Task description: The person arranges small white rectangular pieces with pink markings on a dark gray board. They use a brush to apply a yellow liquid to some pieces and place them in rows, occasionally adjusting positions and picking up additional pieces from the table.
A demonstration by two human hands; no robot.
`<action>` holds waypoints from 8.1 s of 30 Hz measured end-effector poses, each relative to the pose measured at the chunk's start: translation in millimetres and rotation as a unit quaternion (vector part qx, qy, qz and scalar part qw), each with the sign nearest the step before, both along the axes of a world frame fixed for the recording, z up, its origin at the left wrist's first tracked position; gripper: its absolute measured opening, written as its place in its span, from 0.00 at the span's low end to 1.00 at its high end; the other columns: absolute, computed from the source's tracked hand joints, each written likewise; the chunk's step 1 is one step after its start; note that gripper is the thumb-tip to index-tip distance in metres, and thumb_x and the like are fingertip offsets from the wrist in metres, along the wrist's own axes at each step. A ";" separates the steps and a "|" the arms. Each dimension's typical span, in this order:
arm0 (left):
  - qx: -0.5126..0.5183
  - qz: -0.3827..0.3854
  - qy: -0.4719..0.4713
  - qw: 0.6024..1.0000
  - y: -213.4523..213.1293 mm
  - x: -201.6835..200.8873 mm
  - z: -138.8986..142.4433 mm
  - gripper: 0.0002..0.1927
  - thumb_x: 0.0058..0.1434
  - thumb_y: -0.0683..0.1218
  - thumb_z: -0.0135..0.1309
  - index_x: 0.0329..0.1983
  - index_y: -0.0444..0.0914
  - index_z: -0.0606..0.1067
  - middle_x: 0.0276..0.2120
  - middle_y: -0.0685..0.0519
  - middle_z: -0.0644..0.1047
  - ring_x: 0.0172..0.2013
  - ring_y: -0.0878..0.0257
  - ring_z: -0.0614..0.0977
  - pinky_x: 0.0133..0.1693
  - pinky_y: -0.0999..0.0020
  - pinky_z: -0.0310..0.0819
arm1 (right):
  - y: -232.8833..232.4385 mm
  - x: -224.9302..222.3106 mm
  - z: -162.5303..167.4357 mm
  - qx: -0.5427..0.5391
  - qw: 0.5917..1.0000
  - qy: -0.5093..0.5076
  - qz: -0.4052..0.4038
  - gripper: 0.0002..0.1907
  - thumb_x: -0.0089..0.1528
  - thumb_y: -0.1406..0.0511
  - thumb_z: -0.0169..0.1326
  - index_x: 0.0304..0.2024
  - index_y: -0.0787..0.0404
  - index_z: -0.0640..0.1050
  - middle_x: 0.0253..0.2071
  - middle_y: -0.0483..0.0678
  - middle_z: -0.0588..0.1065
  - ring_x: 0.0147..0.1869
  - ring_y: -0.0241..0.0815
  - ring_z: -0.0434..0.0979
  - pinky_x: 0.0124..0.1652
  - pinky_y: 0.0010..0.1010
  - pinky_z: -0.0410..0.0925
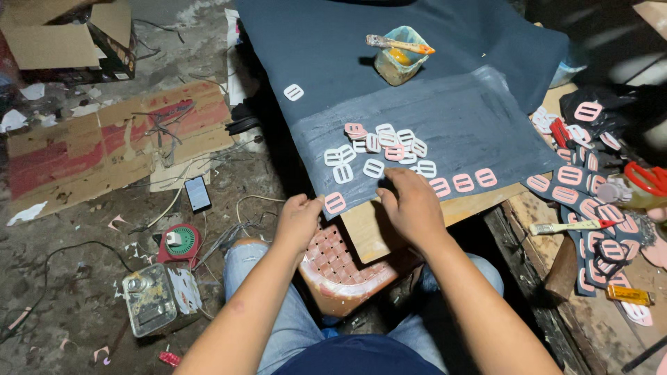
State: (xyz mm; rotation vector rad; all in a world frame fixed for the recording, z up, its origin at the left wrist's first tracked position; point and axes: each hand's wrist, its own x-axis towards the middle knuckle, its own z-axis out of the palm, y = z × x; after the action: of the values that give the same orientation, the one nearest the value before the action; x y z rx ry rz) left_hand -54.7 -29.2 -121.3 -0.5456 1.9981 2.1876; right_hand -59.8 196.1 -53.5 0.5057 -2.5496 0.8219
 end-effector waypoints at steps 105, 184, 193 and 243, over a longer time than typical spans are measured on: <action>-0.304 -0.064 0.208 0.927 6.0 12.8 20.1 0.15 0.57 0.42 0.60 0.48 0.36 0.80 0.53 0.45 0.72 0.33 0.58 0.81 0.39 0.64 0.77 | -26.9 -22.2 -39.4 -0.384 0.844 -0.356 -0.114 0.08 0.58 0.70 0.63 0.34 0.68 0.76 0.25 0.48 0.78 0.25 0.32 0.75 0.26 0.22 0.68; -0.792 -0.238 0.382 0.412 6.7 -13.3 -7.5 0.11 0.69 0.48 0.47 0.44 0.47 0.81 0.49 0.61 0.78 0.53 0.63 0.74 0.62 0.54 0.55 | 43.6 153.3 -54.9 -0.092 0.960 -0.001 -0.264 0.10 0.59 0.61 0.61 0.42 0.53 0.81 0.43 0.43 0.75 0.51 0.47 0.73 0.50 0.42 0.64; -0.799 -0.217 0.393 0.399 8.3 -13.2 -9.7 0.12 0.70 0.51 0.47 0.43 0.48 0.82 0.49 0.62 0.79 0.52 0.64 0.75 0.63 0.55 0.54 | 130.7 248.7 -9.4 0.056 0.880 0.154 -0.446 0.15 0.59 0.63 0.62 0.49 0.58 0.80 0.56 0.51 0.74 0.64 0.53 0.70 0.66 0.50 0.56; -0.756 -0.165 0.444 0.452 -0.2 -12.3 -51.1 0.11 0.70 0.49 0.46 0.43 0.41 0.77 0.51 0.58 0.76 0.54 0.61 0.74 0.64 0.52 0.55 | 320.0 571.0 -19.0 0.070 0.778 -0.234 -0.579 0.26 0.61 0.55 0.58 0.61 0.56 0.79 0.57 0.59 0.77 0.62 0.57 0.75 0.59 0.40 0.66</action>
State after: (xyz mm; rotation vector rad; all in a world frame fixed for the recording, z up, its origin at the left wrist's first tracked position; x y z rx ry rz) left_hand -67.0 -29.4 -172.4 1.1625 3.5038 -0.3991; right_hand 511.2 516.1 -72.5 -1.3056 -2.6135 0.2603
